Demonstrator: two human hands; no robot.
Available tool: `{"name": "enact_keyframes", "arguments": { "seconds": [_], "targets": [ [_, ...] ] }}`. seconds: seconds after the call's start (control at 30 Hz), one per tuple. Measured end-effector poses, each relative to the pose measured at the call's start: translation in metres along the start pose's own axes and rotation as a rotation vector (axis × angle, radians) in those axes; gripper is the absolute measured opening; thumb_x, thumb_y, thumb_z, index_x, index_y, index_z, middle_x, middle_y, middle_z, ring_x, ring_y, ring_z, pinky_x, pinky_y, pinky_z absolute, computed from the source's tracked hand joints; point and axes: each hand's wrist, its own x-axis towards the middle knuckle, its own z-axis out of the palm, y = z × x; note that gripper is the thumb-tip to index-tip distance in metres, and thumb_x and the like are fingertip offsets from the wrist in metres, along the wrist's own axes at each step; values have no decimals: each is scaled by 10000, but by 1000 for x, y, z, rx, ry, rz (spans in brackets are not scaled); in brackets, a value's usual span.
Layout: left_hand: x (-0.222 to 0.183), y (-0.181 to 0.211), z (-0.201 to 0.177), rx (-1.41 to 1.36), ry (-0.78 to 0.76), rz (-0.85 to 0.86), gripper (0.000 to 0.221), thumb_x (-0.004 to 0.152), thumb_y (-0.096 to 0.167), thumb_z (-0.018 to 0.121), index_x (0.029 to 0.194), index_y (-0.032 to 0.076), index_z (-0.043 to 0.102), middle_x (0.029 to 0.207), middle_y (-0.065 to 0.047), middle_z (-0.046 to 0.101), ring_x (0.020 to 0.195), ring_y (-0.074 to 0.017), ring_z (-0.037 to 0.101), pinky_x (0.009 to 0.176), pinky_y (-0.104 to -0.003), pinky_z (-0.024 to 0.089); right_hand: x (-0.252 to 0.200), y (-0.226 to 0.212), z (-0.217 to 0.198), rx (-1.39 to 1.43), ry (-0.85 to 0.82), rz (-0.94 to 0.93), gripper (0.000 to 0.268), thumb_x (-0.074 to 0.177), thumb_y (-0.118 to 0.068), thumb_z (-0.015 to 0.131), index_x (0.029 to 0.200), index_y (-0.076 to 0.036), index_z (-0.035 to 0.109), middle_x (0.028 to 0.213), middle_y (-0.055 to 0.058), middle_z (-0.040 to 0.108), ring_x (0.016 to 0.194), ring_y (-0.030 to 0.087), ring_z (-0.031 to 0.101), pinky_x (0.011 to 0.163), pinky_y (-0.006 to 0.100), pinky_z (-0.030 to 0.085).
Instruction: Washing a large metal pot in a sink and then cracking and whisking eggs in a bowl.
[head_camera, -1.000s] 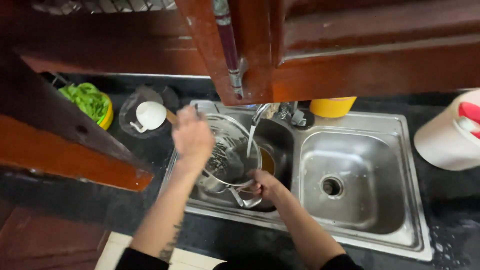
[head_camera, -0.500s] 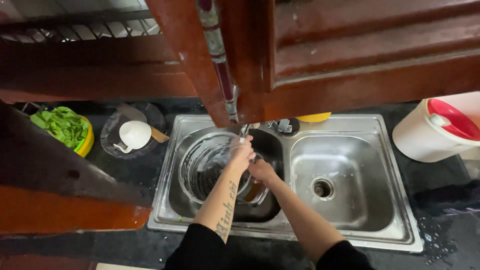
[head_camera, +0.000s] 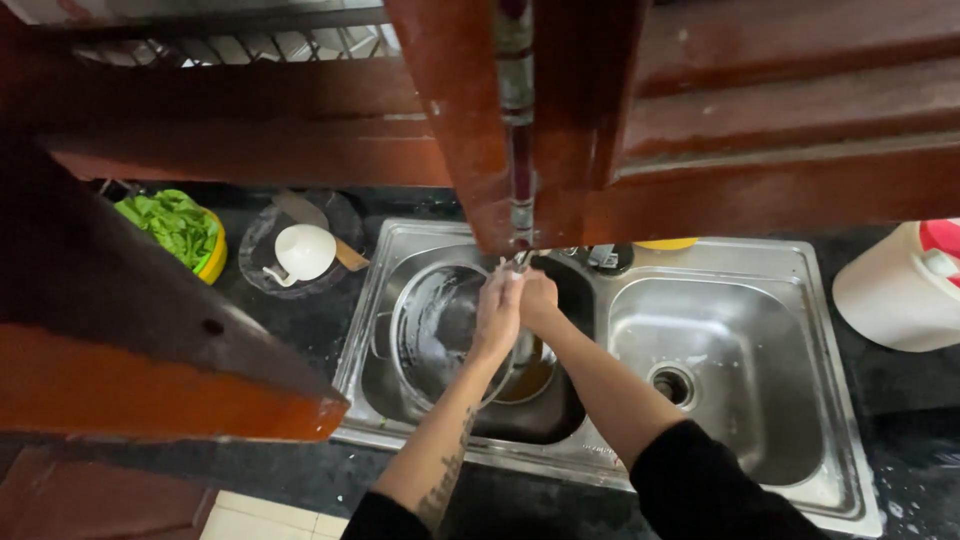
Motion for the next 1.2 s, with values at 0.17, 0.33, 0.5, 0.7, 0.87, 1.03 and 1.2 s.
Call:
{"name": "enact_keyframes", "arguments": {
  "seconds": [0.17,0.33,0.5,0.7,0.87,1.03,1.2],
  "targets": [
    [-69,36,-54,35,-168,163,673,1261,422,397,1755,-35,397,1792,-385,327,1645,-557,310,1361,-655,342,10,-10,3,508,217,96,501,1111,-323,598,1147,117,834,1105,291,853,1162,444,815,1024,533,633],
    [-78,-112,-100,500,108,-139,539,1174,397,624,1604,72,614,1597,-224,614,1572,-411,512,1290,-585,482,31,15,12,-149,220,-24,168,921,-222,716,854,-136,844,798,109,837,827,338,862,736,418,682],
    [-79,-179,-152,525,235,-664,1005,1057,631,712,1786,127,238,1738,-247,388,1657,-409,369,1332,-603,396,18,63,48,131,304,81,248,893,-204,715,857,-7,859,784,202,826,847,429,859,710,529,682],
    [-53,-74,-168,668,181,-455,499,982,280,676,1436,72,684,1257,-248,784,1277,-478,754,1052,-653,607,5,89,123,576,97,370,534,1006,-538,675,1085,-55,891,930,180,873,985,362,872,859,513,666],
    [-27,73,-160,1065,73,-245,323,1015,241,682,1268,77,797,1131,-199,844,1199,-416,799,1017,-579,634,-91,3,98,1076,-70,396,631,1073,-484,621,1594,-131,658,1452,218,754,1370,407,720,1132,600,590],
    [10,101,-116,1148,-17,-79,276,962,206,694,1137,54,844,1058,-206,844,1111,-441,820,958,-596,643,-19,12,227,1665,-586,459,625,1114,-248,576,1650,-125,276,1441,308,526,1039,478,730,842,520,675],
    [22,124,-77,1155,-149,154,285,918,257,742,1032,18,846,997,-214,835,1066,-470,829,922,-599,644,0,33,247,2061,-1879,78,294,966,70,551,1256,33,524,1084,95,570,830,226,475,711,248,379]
  ]
}}
